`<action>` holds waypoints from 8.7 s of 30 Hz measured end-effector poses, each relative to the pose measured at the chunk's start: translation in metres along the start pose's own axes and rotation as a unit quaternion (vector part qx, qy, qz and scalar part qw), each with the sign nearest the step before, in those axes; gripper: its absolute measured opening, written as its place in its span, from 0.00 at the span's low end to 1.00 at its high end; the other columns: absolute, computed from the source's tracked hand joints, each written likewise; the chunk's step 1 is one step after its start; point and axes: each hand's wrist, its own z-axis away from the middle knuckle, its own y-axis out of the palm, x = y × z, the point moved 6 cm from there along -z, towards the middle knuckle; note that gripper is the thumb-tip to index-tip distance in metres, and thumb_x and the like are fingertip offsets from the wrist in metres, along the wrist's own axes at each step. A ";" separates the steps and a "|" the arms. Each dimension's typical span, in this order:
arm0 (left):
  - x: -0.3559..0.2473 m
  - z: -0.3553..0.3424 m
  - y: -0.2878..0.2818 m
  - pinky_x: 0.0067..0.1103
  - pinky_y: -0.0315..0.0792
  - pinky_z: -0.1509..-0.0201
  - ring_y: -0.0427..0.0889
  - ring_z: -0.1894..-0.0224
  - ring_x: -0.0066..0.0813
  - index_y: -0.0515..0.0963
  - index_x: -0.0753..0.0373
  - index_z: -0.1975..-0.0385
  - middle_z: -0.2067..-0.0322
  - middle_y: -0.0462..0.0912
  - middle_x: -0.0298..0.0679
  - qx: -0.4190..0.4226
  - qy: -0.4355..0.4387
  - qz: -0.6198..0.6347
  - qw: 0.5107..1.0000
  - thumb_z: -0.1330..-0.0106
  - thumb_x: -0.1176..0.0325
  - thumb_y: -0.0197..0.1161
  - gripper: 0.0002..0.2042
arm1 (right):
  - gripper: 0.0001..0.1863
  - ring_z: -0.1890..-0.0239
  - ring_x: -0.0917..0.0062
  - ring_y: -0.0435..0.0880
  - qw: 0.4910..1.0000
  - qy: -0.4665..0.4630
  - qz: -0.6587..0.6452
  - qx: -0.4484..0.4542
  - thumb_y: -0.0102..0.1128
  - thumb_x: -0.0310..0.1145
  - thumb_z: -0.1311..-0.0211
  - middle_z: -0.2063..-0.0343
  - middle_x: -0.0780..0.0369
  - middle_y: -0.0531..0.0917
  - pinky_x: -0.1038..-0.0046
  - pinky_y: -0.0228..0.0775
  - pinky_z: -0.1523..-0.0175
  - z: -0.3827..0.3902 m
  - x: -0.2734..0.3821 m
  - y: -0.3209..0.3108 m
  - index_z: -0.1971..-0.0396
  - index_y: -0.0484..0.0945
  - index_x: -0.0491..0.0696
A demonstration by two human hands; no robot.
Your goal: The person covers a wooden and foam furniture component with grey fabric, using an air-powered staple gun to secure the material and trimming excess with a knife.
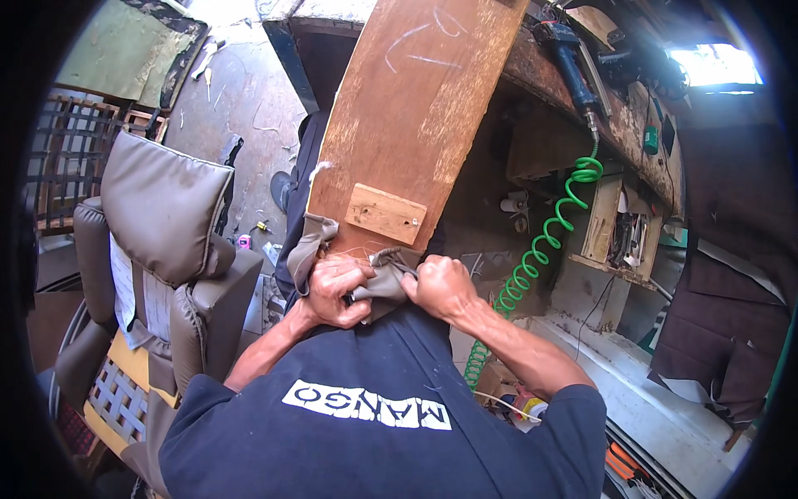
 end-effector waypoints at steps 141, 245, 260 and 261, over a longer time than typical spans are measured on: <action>-0.016 -0.009 0.017 0.33 0.76 0.59 0.81 0.66 0.42 0.78 0.67 0.78 0.73 0.79 0.43 -0.075 0.063 -0.155 0.983 0.51 0.74 0.59 0.04 | 0.24 0.85 0.61 0.79 0.951 -0.171 -0.082 -0.244 0.62 0.42 0.28 0.86 0.57 0.76 0.62 0.73 0.76 0.015 -0.031 0.037 0.84 0.72 0.46; -0.033 -0.123 0.121 0.31 0.66 0.53 0.80 0.62 0.35 0.82 0.61 0.59 0.68 0.83 0.35 0.268 0.061 0.018 0.961 0.56 0.80 0.64 0.20 | 0.49 0.53 0.64 0.82 0.833 0.190 -0.410 -0.320 0.79 0.59 0.50 0.53 0.54 0.76 0.64 0.80 0.51 0.116 -0.047 -0.058 0.37 0.67 0.42; -0.040 -0.116 0.106 0.28 0.62 0.49 0.83 0.50 0.29 0.84 0.58 0.57 0.60 0.85 0.33 0.265 0.149 -0.069 0.950 0.55 0.67 0.67 0.20 | 0.17 0.82 0.62 0.80 0.905 0.178 -0.255 -0.289 0.72 0.35 0.56 0.86 0.60 0.75 0.62 0.70 0.75 0.148 -0.016 -0.053 0.85 0.69 0.47; -0.041 -0.116 0.109 0.28 0.63 0.49 0.83 0.51 0.28 0.84 0.57 0.59 0.61 0.85 0.32 0.275 0.158 -0.068 0.946 0.55 0.65 0.68 0.20 | 0.17 0.82 0.62 0.80 0.913 0.164 -0.246 -0.281 0.72 0.35 0.57 0.86 0.60 0.75 0.62 0.70 0.75 0.147 -0.015 -0.056 0.85 0.69 0.47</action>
